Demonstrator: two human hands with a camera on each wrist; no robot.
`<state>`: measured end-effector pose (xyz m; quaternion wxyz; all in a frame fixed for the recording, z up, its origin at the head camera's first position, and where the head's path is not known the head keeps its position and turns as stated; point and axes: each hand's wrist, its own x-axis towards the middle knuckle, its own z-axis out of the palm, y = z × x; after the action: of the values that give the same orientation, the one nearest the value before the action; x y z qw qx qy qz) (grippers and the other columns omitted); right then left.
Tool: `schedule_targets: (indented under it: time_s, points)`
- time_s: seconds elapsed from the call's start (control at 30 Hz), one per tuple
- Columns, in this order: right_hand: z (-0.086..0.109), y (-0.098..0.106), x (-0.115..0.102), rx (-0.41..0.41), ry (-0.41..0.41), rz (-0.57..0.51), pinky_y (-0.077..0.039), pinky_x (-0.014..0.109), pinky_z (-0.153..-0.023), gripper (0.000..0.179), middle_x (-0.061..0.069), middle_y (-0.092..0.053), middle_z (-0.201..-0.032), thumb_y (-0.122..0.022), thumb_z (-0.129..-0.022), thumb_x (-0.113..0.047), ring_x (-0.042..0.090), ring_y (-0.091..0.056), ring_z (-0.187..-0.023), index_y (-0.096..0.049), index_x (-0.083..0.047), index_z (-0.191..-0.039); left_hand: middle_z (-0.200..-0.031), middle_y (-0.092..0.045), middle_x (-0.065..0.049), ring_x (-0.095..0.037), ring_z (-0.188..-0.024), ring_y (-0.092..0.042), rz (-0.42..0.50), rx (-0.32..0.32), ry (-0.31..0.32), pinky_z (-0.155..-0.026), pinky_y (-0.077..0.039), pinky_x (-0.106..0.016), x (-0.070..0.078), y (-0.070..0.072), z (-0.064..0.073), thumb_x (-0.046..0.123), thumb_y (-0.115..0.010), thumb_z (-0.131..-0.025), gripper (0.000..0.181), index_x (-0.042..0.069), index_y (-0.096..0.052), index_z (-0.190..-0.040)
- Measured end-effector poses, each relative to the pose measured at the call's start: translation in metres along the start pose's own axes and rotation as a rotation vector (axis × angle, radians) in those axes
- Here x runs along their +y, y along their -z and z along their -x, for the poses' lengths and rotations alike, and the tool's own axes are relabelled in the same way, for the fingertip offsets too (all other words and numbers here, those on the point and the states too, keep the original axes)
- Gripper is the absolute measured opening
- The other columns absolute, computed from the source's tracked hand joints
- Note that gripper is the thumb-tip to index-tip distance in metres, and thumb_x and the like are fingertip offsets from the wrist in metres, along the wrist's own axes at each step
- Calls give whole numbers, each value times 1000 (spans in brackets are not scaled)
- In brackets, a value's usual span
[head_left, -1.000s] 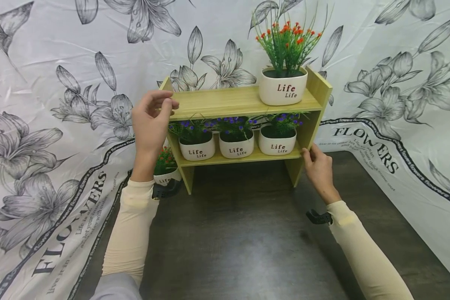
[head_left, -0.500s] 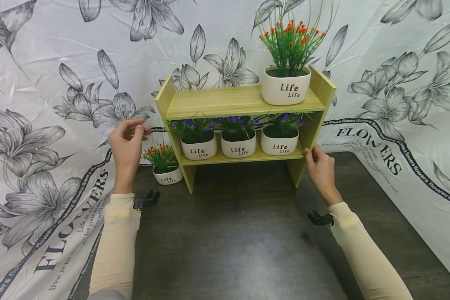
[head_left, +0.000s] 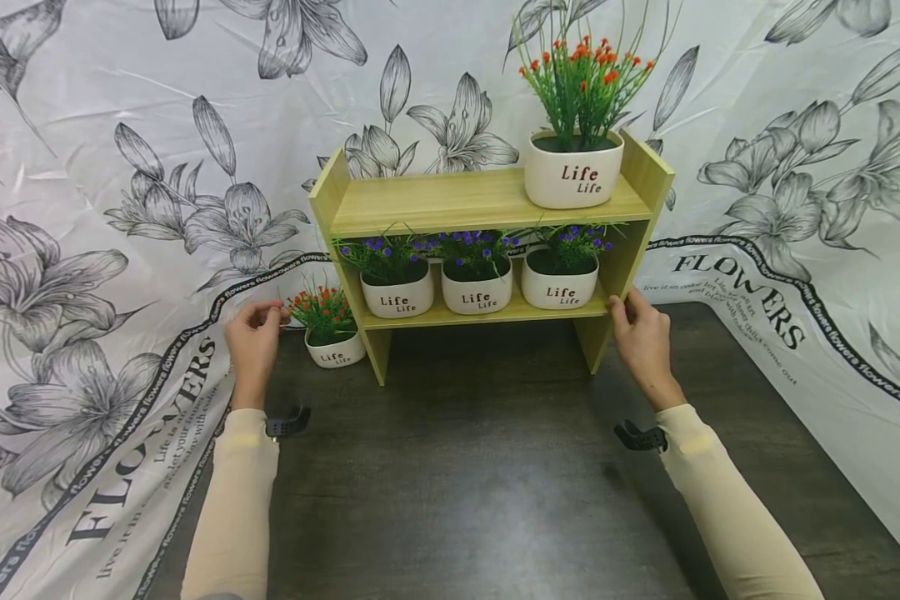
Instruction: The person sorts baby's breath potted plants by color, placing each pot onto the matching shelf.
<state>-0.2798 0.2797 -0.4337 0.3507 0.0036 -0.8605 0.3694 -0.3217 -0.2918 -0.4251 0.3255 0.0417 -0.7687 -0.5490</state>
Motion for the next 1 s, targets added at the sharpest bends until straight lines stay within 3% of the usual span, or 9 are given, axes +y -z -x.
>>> schedule_targets:
  time_s: [0.2, 0.3, 0.4, 0.53, 0.77, 0.9, 1.0]
  points:
    - [0, 0, 1, -2, 10, 0, -61, 60, -71, 25, 27, -79, -101, -61, -111, -18, 46, -78, -89, -71, 4, -116, -90, -72, 16, 6, -80, -64, -140, -52, 119, -73, -46, -13, -38, 0, 7, 16, -62, -105, 26, -1, -77, -119]
    - [0, 0, 1, 0, 14, 1, -60, 59, -70, 25, 27, -79, -100, -61, -111, -18, 46, -78, -88, -71, 4, -115, -110, -74, 1, -3, -95, -64, -196, -112, 187, -86, -49, -20, -51, -1, 9, 18, -62, -106, 31, 0, -73, -128]
    - [1, 0, 1, -3, 13, -2, -60, 59, -71, 25, 27, -79, -100, -60, -111, -18, 46, -78, -88, -71, 4, -115, -137, -66, -19, -24, -121, -62, -228, -219, 263, -104, -50, -37, -61, -3, 12, 19, -61, -106, 42, -1, -62, -143]
    - [1, 0, 1, -6, 10, -7, -61, 61, -72, 25, 27, -79, -101, -60, -111, -18, 46, -78, -89, -71, 4, -115, -163, -42, -28, -43, -152, -42, -214, -363, 344, -125, -38, -56, -71, -7, 14, 20, -61, -105, 67, -1, -35, -163]
    - [1, 0, 2, 2, 13, -6, -61, 61, -72, 24, 27, -79, -101, -61, -111, -18, 46, -78, -89, -71, 4, -115, -179, -4, -23, -42, -166, -9, -140, -485, 432, -134, -19, -61, -81, -18, 16, 25, -71, -101, 105, 6, 5, -171]
    - [1, 0, 2, 2, 17, -3, -61, 60, -70, 24, 28, -79, -101, -61, -111, -17, 46, -78, -88, -71, 4, -114, -180, 4, -20, -40, -167, -5, -116, -513, 443, -135, -16, -59, -84, -25, 20, 26, -75, -99, 116, 13, 16, -170]
    - [1, -1, 1, -4, 16, -10, -61, 61, -71, 24, 28, -79, -102, -60, -111, -17, 46, -78, -90, -70, 5, -115, -179, -1, -20, -41, -166, -12, -67, -513, 416, -135, -19, -58, -87, -31, 24, 20, -77, -98, 119, 16, 18, -170]
